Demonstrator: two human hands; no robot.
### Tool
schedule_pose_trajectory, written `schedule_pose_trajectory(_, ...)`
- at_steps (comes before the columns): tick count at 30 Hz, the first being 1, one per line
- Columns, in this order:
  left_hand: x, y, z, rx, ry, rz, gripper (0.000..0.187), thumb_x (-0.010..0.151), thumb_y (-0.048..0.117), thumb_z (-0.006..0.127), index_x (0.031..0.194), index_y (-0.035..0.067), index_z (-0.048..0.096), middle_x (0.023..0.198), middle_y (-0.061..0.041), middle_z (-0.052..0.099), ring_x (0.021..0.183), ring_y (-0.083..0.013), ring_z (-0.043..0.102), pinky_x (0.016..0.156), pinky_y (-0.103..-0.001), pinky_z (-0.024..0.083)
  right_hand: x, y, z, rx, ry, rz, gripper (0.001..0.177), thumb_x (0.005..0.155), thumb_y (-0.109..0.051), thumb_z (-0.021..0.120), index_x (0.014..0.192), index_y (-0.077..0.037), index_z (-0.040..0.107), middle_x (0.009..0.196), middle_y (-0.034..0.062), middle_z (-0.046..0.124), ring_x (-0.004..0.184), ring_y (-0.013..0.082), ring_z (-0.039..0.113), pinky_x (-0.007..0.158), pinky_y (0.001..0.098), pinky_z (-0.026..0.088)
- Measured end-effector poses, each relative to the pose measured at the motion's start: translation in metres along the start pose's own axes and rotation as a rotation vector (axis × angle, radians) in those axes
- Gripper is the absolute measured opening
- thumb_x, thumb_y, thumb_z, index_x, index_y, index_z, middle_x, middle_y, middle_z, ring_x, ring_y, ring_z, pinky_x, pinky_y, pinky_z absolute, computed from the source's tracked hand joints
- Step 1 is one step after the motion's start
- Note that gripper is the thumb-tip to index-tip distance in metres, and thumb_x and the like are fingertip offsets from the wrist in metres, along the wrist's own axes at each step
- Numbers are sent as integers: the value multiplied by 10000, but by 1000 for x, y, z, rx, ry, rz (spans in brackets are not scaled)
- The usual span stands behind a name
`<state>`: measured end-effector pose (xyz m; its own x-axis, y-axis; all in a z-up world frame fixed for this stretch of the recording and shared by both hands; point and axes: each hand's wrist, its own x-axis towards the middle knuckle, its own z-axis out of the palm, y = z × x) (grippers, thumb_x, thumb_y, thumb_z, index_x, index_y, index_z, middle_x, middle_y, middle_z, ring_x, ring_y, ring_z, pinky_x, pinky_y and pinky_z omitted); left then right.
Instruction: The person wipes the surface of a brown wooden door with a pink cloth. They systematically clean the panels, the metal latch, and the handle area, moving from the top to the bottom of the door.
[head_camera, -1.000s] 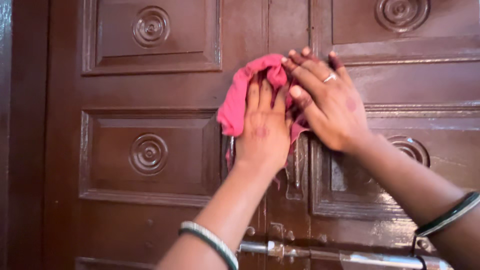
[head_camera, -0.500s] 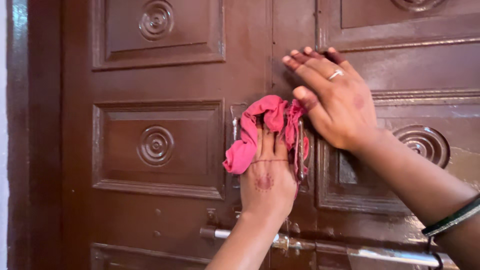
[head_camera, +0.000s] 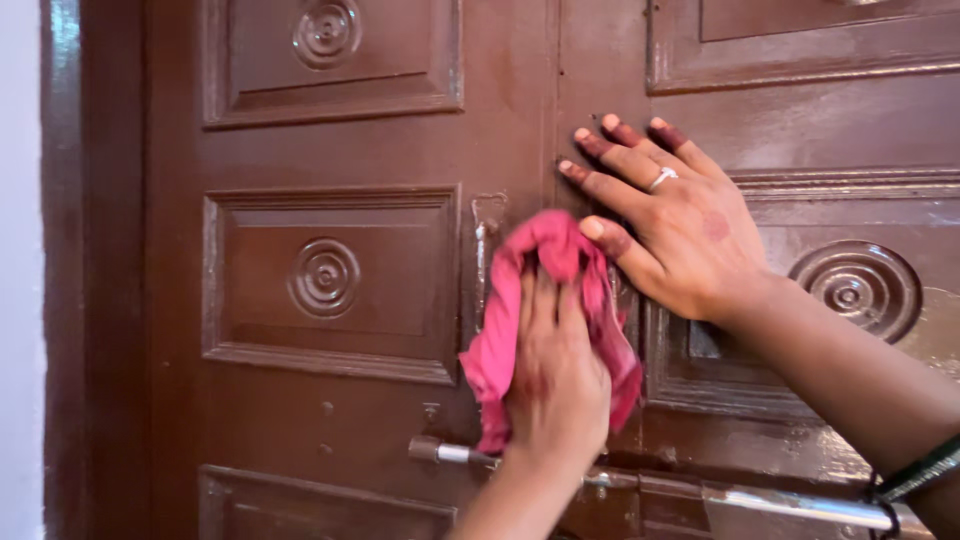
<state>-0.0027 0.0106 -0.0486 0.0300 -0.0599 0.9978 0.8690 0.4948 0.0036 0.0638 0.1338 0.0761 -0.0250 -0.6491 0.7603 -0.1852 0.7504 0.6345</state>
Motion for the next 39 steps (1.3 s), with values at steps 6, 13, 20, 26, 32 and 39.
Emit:
schedule_pose_trajectory(6, 63, -17, 4, -169, 53, 146, 515, 1013, 94, 513, 1511, -25, 455, 1596, -249, 430, 1545, -435, 349, 1301, -475, 273, 2, -1, 1, 4, -8, 51, 593, 1027, -397, 485, 1467, -2, 528, 1538, 164, 505, 1474, 315, 402, 1240, 475, 245)
schedule_pose_trajectory(13, 93, -25, 24, -21, 71, 157, 545, 1008, 122, 501, 1536, 8, 433, 1633, -264, 350, 1545, -454, 283, 1278, -488, 231, -2, -7, 6, -106, 124, 151, 529, 1084, -325, 443, 1518, -32, 522, 1569, 216, 489, 1501, 356, 388, 1248, 542, 207)
schedule_pose_trajectory(20, 47, -24, 0, -31, -31, 189, 585, 1030, 181, 488, 1553, -54, 371, 1630, -316, 318, 1544, -482, 260, 1277, -500, 212, -5, -11, 9, -194, 163, 255, 460, 1118, -286, 429, 1491, -77, 598, 1605, 165, 482, 1527, 355, 378, 1250, 613, 163)
schedule_pose_trajectory(26, 12, -11, -7, 130, -94, 77, 521, 1004, 165, 481, 1483, -36, 450, 1567, -325, 391, 1469, -490, 361, 1219, -499, 281, -10, -7, 13, -191, 245, 287, 444, 1141, -277, 452, 1508, -71, 595, 1671, 195, 420, 1557, 387, 341, 1265, 589, 167)
schedule_pose_trajectory(32, -35, -4, -20, 121, -229, -9, 579, 908, 90, 500, 1474, -26, 468, 1530, -310, 451, 1393, -481, 435, 1161, -498, 330, -11, -6, 15, -201, 215, 329, 478, 1126, -269, 466, 1541, -52, 561, 1667, 185, 417, 1553, 385, 343, 1263, 573, 184)
schedule_pose_trajectory(39, -41, -5, -30, -46, -163, 40, 688, 867, 53, 525, 1530, -90, 412, 1557, -348, 400, 1457, -510, 361, 1229, -520, 274, -18, -1, 1, -194, 116, 275, 521, 1080, -299, 484, 1557, -90, 505, 1652, 183, 395, 1532, 369, 332, 1228, 544, 215)
